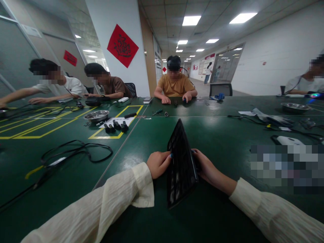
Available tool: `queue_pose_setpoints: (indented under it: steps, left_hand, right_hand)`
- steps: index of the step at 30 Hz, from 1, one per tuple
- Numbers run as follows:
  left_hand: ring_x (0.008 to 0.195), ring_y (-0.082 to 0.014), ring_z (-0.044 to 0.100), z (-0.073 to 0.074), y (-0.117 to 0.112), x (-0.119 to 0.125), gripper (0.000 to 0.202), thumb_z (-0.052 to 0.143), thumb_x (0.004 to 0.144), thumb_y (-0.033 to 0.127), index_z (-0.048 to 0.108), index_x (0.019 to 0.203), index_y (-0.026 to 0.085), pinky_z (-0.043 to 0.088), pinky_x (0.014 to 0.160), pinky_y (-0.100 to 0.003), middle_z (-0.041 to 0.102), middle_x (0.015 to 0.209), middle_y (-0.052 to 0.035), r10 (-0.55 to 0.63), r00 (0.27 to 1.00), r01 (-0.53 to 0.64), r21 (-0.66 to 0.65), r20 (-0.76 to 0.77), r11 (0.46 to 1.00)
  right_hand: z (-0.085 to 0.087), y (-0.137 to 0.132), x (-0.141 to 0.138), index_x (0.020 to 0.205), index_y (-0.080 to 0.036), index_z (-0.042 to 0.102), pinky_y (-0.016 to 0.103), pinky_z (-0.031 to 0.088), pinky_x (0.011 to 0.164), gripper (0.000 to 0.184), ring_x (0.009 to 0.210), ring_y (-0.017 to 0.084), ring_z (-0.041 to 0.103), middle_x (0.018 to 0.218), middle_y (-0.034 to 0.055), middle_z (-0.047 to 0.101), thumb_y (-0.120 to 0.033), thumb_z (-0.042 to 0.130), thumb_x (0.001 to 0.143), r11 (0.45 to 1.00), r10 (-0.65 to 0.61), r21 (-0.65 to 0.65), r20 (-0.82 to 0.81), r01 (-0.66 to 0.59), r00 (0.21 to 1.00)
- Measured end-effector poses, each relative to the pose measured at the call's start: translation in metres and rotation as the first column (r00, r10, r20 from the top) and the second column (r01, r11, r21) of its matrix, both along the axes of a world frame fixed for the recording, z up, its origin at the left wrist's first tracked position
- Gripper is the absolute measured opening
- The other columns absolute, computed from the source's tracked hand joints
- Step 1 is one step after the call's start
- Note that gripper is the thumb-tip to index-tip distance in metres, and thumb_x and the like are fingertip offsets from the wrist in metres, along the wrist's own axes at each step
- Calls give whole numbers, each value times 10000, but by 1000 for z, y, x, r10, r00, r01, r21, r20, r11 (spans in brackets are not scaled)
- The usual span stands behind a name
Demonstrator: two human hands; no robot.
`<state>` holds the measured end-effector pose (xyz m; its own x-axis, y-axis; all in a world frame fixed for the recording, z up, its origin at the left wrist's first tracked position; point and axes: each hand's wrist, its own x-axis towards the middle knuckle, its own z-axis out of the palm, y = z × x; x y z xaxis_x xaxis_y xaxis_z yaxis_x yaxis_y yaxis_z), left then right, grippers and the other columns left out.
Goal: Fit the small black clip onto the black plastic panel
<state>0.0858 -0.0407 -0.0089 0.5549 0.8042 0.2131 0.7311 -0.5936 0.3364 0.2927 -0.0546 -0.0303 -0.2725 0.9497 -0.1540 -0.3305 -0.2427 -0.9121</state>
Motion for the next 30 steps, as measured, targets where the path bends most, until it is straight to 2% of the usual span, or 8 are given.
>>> queue_pose_setpoints:
  steps: [7, 12, 16, 19, 23, 27, 30]
  left_hand:
    - [500, -126, 473, -3, 1, -1, 395, 198, 883, 390, 433, 649, 175, 278, 504, -232, 459, 526, -2, -36, 999, 35, 51, 35, 998]
    - [438, -85, 379, -3, 2, -1, 447, 195, 896, 392, 414, 580, 164, 228, 481, -229, 385, 477, 20, -41, 996, 40, 11, 80, 999]
    - [401, -64, 264, -5, 3, -1, 514, 170, 900, 419, 324, 485, 156, 187, 468, -240, 280, 443, 33, 12, 993, -10, -21, 115, 1000]
    - [395, -62, 229, -5, 3, 0, 533, 162, 899, 432, 301, 465, 155, 173, 462, -243, 250, 432, 38, 61, 989, -54, -52, 134, 997]
    - [420, -69, 298, -4, 4, 1, 496, 178, 902, 412, 350, 513, 155, 209, 474, -228, 312, 454, 36, 8, 988, 2, -71, 153, 998]
    - [464, -90, 383, -3, 3, -1, 449, 202, 886, 418, 391, 572, 160, 244, 488, -223, 376, 492, 22, -85, 985, 89, -19, 147, 996]
    - [463, -96, 391, -3, 1, -1, 469, 170, 888, 431, 395, 576, 163, 248, 487, -225, 390, 495, 15, -75, 986, 78, -19, 151, 997]
  right_hand:
    - [1, 0, -1, 891, -244, 518, 258, 410, 473, 171, 686, 177, 606, 785, -16, 616, -354, 522, 760, 1000, -19, -16, 12, 20, 1000]
    - [3, 0, -4, 873, -236, 516, 257, 405, 468, 166, 649, 171, 595, 762, -17, 608, -332, 530, 738, 999, -41, -32, 32, 42, 999]
    - [4, 0, -3, 881, -244, 518, 258, 407, 472, 170, 648, 168, 595, 780, -18, 610, -350, 521, 748, 999, -27, -29, 33, 28, 999]
    - [2, 0, -1, 887, -245, 524, 264, 425, 503, 178, 678, 170, 600, 802, -15, 613, -364, 522, 756, 1000, -9, -7, 23, 9, 1000]
    - [0, 1, 0, 900, -247, 528, 275, 436, 527, 190, 699, 177, 605, 812, -15, 614, -374, 522, 759, 1000, 0, -1, 11, 0, 1000]
    - [2, 1, -1, 882, -239, 523, 263, 418, 486, 183, 689, 180, 604, 792, -12, 613, -365, 529, 749, 999, -24, -20, 16, 25, 1000]
    - [2, 1, -2, 891, -239, 520, 261, 422, 486, 193, 687, 177, 603, 788, -12, 612, -362, 536, 742, 999, -22, -27, 14, 22, 1000]
